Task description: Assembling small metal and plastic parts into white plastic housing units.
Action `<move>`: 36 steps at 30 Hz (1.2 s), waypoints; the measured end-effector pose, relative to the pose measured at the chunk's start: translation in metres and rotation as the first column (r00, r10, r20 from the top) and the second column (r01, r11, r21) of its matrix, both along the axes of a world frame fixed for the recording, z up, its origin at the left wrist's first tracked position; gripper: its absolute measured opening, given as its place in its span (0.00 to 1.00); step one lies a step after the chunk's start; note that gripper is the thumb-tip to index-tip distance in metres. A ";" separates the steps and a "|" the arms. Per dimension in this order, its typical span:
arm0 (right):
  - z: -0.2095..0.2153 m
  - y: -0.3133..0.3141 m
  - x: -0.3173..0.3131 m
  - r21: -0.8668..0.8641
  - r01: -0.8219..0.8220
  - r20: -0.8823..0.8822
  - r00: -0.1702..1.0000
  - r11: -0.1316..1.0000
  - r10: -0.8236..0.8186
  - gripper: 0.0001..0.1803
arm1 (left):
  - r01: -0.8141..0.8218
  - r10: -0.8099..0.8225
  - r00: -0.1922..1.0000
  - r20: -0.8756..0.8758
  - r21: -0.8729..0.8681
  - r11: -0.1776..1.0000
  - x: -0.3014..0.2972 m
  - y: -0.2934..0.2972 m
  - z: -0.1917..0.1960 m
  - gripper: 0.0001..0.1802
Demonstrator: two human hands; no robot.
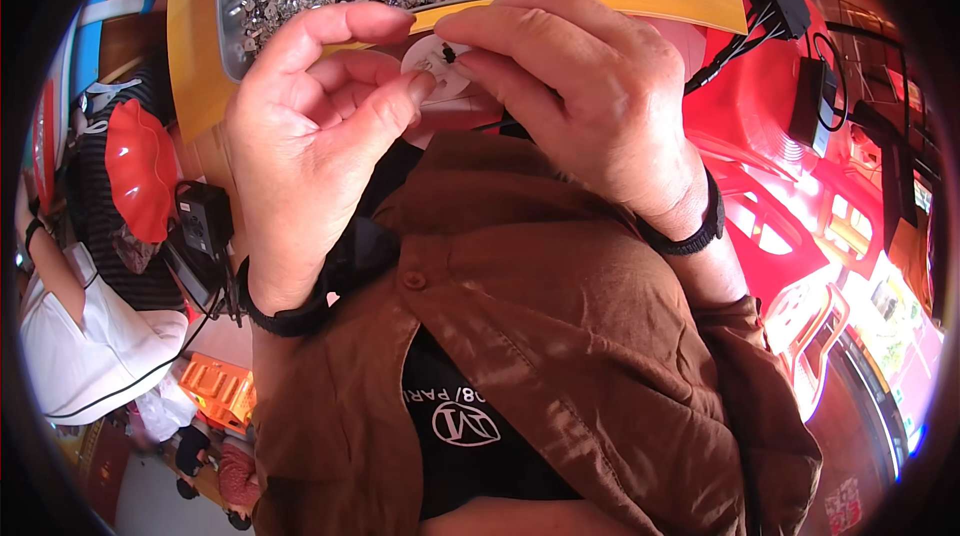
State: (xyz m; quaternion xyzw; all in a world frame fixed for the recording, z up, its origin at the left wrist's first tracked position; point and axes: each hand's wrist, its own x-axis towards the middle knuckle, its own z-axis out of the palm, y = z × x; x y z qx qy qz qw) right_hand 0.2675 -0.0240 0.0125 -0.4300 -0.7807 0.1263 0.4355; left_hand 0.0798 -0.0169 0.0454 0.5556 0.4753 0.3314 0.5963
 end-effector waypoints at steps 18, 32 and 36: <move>0.000 -0.005 -0.002 -0.130 -0.006 -0.139 0.990 0.991 -0.012 0.11 | 0.006 -0.007 1.000 0.017 0.010 1.000 0.003 0.002 0.001 0.17; -0.009 -0.004 -0.007 -0.543 -0.338 -0.685 0.708 0.769 -0.173 0.09 | -0.145 0.138 0.985 0.101 0.067 0.987 0.005 0.001 -0.012 0.17; -0.006 -0.001 -0.016 -0.505 -0.323 -0.715 0.676 0.800 -0.178 0.07 | -0.107 0.097 0.988 0.123 0.076 0.991 0.004 0.002 -0.015 0.14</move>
